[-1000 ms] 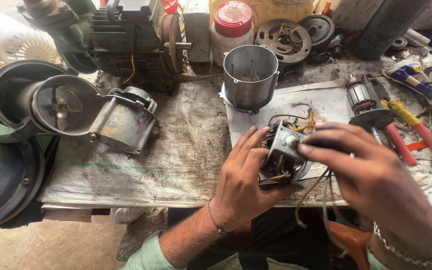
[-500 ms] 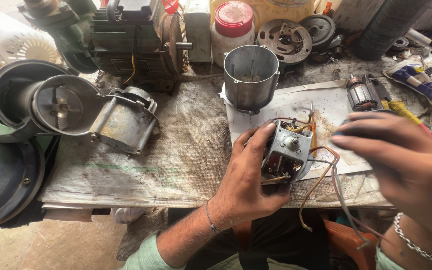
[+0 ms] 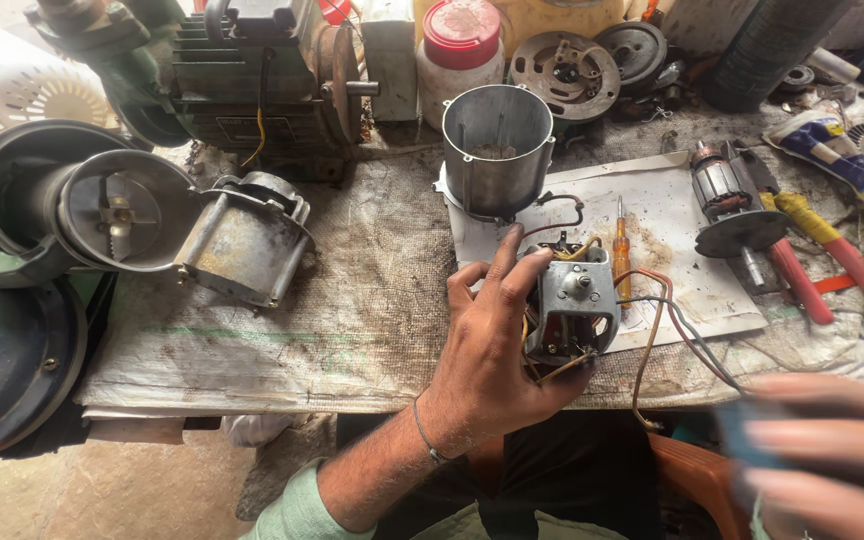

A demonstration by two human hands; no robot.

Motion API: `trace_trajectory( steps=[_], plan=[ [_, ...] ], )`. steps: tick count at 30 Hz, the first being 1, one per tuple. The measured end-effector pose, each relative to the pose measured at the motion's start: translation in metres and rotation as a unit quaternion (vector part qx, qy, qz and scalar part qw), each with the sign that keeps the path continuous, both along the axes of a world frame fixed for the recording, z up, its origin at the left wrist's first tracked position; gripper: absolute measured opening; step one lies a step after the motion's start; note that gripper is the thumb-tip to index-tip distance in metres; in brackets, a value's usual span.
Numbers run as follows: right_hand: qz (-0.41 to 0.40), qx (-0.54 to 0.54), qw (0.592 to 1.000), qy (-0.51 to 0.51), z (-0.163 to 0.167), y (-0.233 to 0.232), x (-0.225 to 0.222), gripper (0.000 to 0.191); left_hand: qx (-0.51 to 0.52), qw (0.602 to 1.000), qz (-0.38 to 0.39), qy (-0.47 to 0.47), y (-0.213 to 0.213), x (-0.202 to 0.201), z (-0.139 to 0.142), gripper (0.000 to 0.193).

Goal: The person holds a small electric motor housing on a cluttered workbench and uses a hand tool to turn a fastener on its top while arranging its wires. They repeatedly reposition the motor and continue working on the fastener and wiring throughout the clip.

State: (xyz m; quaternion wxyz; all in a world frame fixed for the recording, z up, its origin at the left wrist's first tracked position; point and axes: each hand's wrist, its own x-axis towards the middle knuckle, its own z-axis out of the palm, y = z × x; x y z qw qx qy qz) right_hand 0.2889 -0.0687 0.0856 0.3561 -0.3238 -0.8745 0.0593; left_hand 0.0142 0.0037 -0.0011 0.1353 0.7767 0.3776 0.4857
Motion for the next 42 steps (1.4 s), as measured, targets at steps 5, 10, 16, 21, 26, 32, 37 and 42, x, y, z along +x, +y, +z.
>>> trace_trajectory(
  steps=[5,10,16,21,26,32,37,42],
  plan=[
    [-0.107,0.056,0.982,-0.143,0.018,0.022,-0.065,0.045,-0.040,0.999,-0.028,-0.020,-0.001,-0.001,0.000,0.112],
    [-0.168,0.068,0.967,-0.178,0.019,0.053,-0.082,0.049,-0.005,1.000,-0.002,-0.023,-0.003,0.002,0.001,0.109],
    [-0.129,0.056,0.973,-0.183,0.017,0.061,-0.079,0.053,-0.034,0.999,-0.024,-0.027,-0.005,0.004,0.001,0.112],
    [-0.124,0.047,0.977,-0.167,0.014,0.063,-0.072,0.049,0.003,1.000,-0.008,-0.005,-0.005,0.006,0.002,0.113],
    [-0.093,0.033,0.982,-0.160,0.012,0.063,-0.070,0.048,-0.017,1.000,-0.008,0.001,-0.007,0.006,0.005,0.110],
    [-0.088,0.027,0.983,-0.156,0.015,0.064,-0.071,0.050,-0.015,1.000,-0.003,0.027,-0.006,0.003,0.010,0.111],
    [-0.095,0.036,0.979,-0.177,0.014,0.061,-0.073,0.051,0.009,1.000,0.006,0.004,-0.006,0.003,0.007,0.108],
    [-0.058,0.058,0.981,-0.177,0.011,0.060,-0.073,0.050,0.006,1.000,0.004,-0.016,-0.007,0.005,-0.002,0.106]
  ],
)
